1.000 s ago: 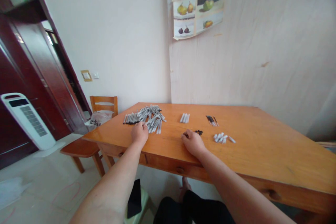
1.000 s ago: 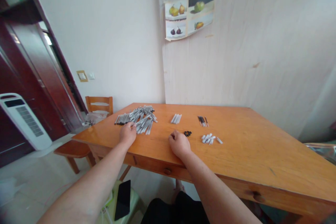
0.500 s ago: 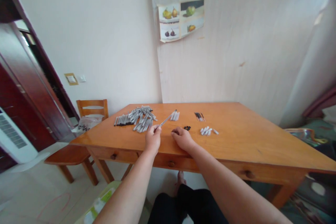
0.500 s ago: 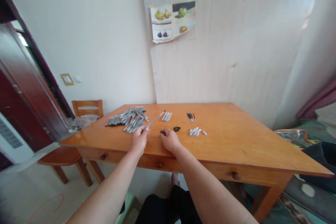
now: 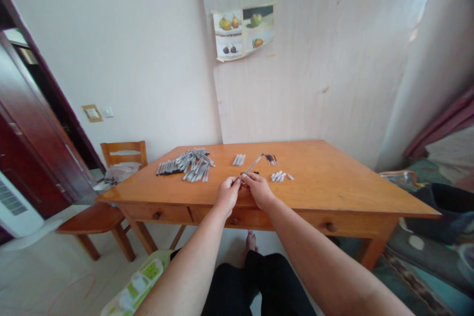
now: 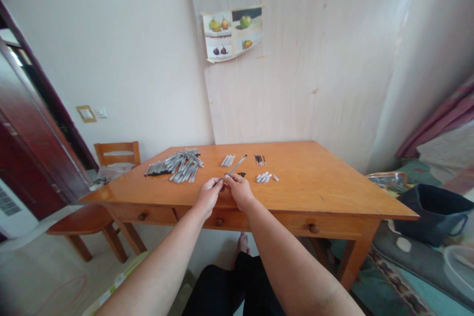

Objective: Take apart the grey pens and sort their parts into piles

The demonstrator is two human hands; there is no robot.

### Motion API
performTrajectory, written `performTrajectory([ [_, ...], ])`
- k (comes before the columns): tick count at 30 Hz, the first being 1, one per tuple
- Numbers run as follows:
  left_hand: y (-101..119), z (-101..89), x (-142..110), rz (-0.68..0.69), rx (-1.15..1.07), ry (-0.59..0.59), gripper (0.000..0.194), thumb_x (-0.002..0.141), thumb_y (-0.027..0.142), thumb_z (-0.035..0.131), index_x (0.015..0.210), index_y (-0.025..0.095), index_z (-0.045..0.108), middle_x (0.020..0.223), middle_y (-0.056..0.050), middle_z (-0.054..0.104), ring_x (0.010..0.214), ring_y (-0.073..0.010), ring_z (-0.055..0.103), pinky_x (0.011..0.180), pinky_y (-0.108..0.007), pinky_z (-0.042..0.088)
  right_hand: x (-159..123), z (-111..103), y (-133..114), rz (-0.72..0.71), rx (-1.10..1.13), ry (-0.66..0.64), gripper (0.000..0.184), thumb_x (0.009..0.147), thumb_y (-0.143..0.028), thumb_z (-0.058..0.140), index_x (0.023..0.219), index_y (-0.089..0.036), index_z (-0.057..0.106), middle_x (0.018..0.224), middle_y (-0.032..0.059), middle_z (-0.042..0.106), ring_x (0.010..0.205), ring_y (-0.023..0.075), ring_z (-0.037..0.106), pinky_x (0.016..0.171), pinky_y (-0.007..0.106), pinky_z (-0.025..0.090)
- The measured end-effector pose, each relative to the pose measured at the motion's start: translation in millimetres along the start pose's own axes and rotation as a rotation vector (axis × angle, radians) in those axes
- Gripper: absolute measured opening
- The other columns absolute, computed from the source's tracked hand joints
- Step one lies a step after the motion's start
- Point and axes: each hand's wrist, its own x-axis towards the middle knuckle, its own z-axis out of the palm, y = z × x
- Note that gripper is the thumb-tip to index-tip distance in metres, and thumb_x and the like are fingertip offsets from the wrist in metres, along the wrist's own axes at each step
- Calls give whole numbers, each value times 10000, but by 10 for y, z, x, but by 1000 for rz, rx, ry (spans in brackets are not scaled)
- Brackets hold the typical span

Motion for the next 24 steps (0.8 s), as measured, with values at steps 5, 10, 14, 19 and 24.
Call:
performTrajectory([
  [5,12,29,-2,39,125,108,256,764,384,678,899,167,666,888,-70,701,841,-183,620,800,-299,453,-5,-27,55,-5,-97,79,250,771,-439,561,741,-191,547,681,-5,589,659,130,536,592,231,405],
  [10,105,52,-11,2,10,-8,336,783,484,647,901,171,678,903,-71,705,857,-188,625,795,-298,463,-13,-5,100,-96,-366,17,190,819,-369,515,738,-200,549,694,-7,607,698,143,545,640,246,428],
  [14,140,32,14,-16,-33,-92,340,771,482,658,886,166,713,904,-76,719,894,-195,628,831,-300,457,-5,2,116,-232,-383,-160,192,862,-332,477,853,-197,614,821,5,648,817,156,565,724,255,443],
  [19,83,1,139,-103,-144,14,356,739,473,687,907,160,707,910,-97,726,883,-191,655,819,-311,467,-5,4,102,-161,-340,-205,186,862,-348,517,866,-195,623,729,-10,614,695,137,541,639,241,421],
  [24,32,21,223,-133,-287,1,397,725,477,710,944,149,671,883,-105,731,893,-197,672,825,-327,481,4,-1,84,-30,-256,-177,200,824,-378,578,763,-188,575,602,-34,565,523,97,466,537,228,359],
])
